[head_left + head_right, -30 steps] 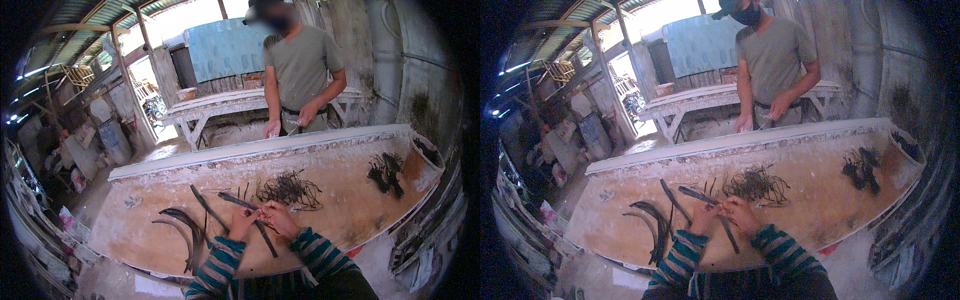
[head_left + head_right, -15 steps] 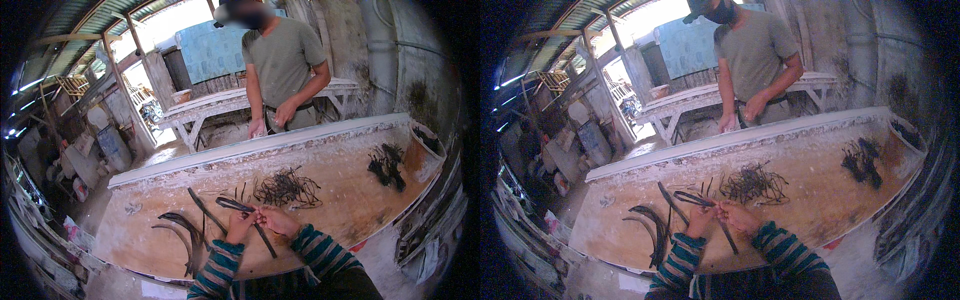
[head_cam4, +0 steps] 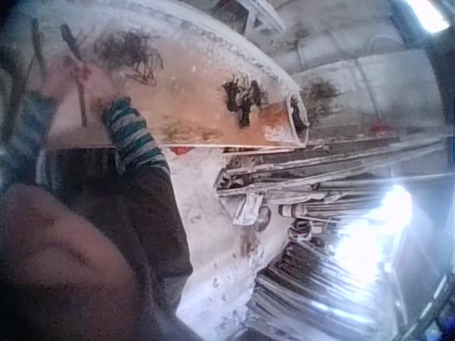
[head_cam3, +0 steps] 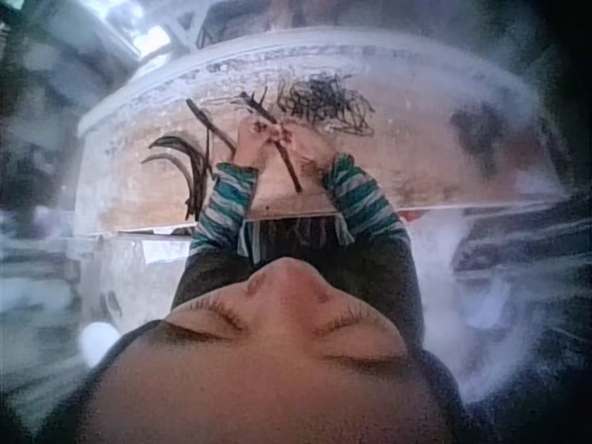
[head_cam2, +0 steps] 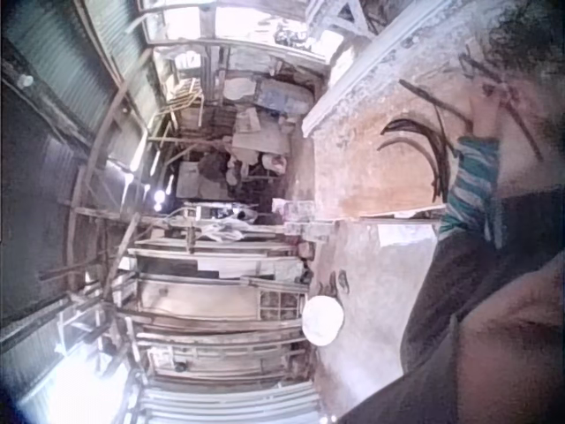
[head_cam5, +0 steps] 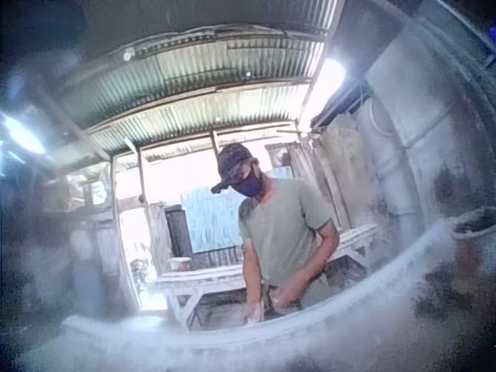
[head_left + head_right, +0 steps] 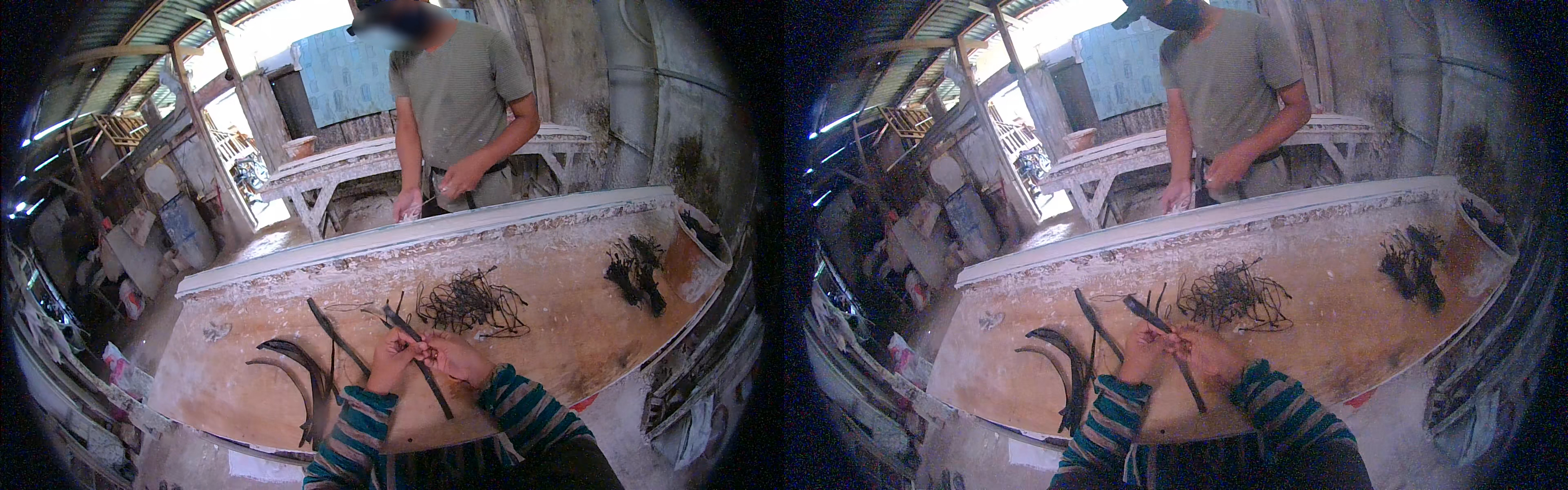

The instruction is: The person uses orange-handled scissors to cut black rubber strips on a wooden workbench. A coworker in the background handles a white curved object and moves around the workshop.

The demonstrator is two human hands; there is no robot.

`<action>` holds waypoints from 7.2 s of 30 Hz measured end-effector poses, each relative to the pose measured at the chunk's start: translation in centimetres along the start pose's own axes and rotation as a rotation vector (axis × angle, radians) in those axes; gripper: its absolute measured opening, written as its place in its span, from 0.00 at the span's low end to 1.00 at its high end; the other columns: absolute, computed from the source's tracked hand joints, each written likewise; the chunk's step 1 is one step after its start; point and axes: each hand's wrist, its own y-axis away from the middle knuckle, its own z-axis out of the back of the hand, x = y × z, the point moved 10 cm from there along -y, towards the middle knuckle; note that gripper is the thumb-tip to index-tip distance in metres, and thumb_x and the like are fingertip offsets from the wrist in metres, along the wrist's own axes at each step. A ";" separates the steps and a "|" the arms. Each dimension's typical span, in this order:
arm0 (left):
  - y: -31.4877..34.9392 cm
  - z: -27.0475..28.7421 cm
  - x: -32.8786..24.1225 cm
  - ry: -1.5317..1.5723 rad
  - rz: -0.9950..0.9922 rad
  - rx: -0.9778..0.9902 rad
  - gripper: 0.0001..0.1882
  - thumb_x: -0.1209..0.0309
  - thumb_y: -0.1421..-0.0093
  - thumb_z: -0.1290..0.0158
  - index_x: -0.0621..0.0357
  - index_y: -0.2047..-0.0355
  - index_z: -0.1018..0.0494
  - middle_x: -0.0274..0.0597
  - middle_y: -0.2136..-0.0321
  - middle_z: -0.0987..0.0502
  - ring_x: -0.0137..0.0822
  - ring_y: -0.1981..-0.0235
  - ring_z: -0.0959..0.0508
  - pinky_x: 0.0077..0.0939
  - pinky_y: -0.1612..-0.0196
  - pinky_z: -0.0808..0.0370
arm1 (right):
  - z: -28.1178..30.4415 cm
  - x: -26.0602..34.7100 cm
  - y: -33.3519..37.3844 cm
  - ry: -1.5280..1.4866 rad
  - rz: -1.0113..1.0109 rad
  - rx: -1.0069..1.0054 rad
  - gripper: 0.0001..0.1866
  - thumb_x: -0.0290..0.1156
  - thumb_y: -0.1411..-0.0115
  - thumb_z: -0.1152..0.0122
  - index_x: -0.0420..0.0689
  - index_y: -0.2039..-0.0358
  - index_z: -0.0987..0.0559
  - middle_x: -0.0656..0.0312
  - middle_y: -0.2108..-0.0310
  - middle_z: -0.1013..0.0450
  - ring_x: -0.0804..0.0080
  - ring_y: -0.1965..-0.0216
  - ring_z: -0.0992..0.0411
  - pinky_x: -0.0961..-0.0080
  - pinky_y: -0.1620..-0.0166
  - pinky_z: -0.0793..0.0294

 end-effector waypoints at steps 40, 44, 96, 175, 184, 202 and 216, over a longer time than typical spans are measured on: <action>0.0 0.7 2.1 0.322 0.279 -0.068 0.04 0.76 0.44 0.48 0.54 0.70 0.32 0.34 0.73 0.25 0.26 0.72 0.26 0.20 0.68 0.26 | -6.6 7.9 5.3 1.297 0.943 -0.296 0.04 0.24 0.44 0.46 0.40 0.68 0.25 0.54 0.64 0.28 0.58 0.61 0.30 0.69 0.57 0.30; -0.1 0.8 2.5 0.413 0.279 -0.016 0.03 0.77 0.43 0.49 0.58 0.68 0.31 0.37 0.73 0.25 0.26 0.73 0.24 0.18 0.68 0.23 | -8.1 7.8 5.7 1.406 0.980 -0.249 0.05 0.26 0.42 0.50 0.39 0.69 0.26 0.52 0.59 0.30 0.56 0.56 0.30 0.66 0.55 0.31; 1.2 -0.7 -3.7 -0.440 -0.337 -0.133 0.08 0.86 0.49 0.51 0.64 0.69 0.31 0.38 0.70 0.29 0.27 0.67 0.27 0.17 0.64 0.31 | -1.9 4.4 1.2 0.440 0.376 -0.112 0.03 0.29 0.41 0.47 0.44 0.68 0.29 0.69 0.72 0.31 0.83 0.70 0.34 0.86 0.67 0.34; 0.3 0.4 0.1 0.018 -0.127 -0.196 0.07 0.69 0.40 0.50 0.60 0.65 0.31 0.35 0.71 0.28 0.24 0.73 0.28 0.18 0.69 0.28 | -2.9 4.4 0.9 0.452 0.438 0.009 0.05 0.28 0.39 0.50 0.40 0.66 0.30 0.69 0.71 0.34 0.85 0.69 0.36 0.86 0.65 0.33; 0.6 1.0 -0.3 -0.184 -0.100 -0.241 0.07 0.70 0.39 0.51 0.61 0.65 0.30 0.33 0.73 0.28 0.22 0.74 0.30 0.15 0.72 0.32 | -2.4 5.2 1.6 0.605 0.433 -0.127 0.06 0.27 0.42 0.44 0.38 0.66 0.26 0.66 0.70 0.28 0.83 0.67 0.32 0.83 0.61 0.30; 0.2 1.2 0.7 0.008 0.081 -0.135 0.07 0.74 0.43 0.47 0.63 0.64 0.28 0.34 0.71 0.25 0.23 0.70 0.27 0.16 0.69 0.29 | -2.9 6.3 2.3 0.921 0.578 -0.201 0.10 0.34 0.46 0.38 0.41 0.71 0.26 0.65 0.74 0.29 0.80 0.70 0.34 0.80 0.65 0.32; 0.0 0.8 -0.1 -0.022 0.020 -0.047 0.07 0.76 0.43 0.48 0.64 0.64 0.27 0.37 0.69 0.23 0.24 0.69 0.26 0.17 0.67 0.30 | -5.2 6.6 2.8 0.866 0.591 -0.037 0.11 0.30 0.42 0.45 0.41 0.59 0.24 0.62 0.64 0.27 0.75 0.62 0.30 0.76 0.55 0.31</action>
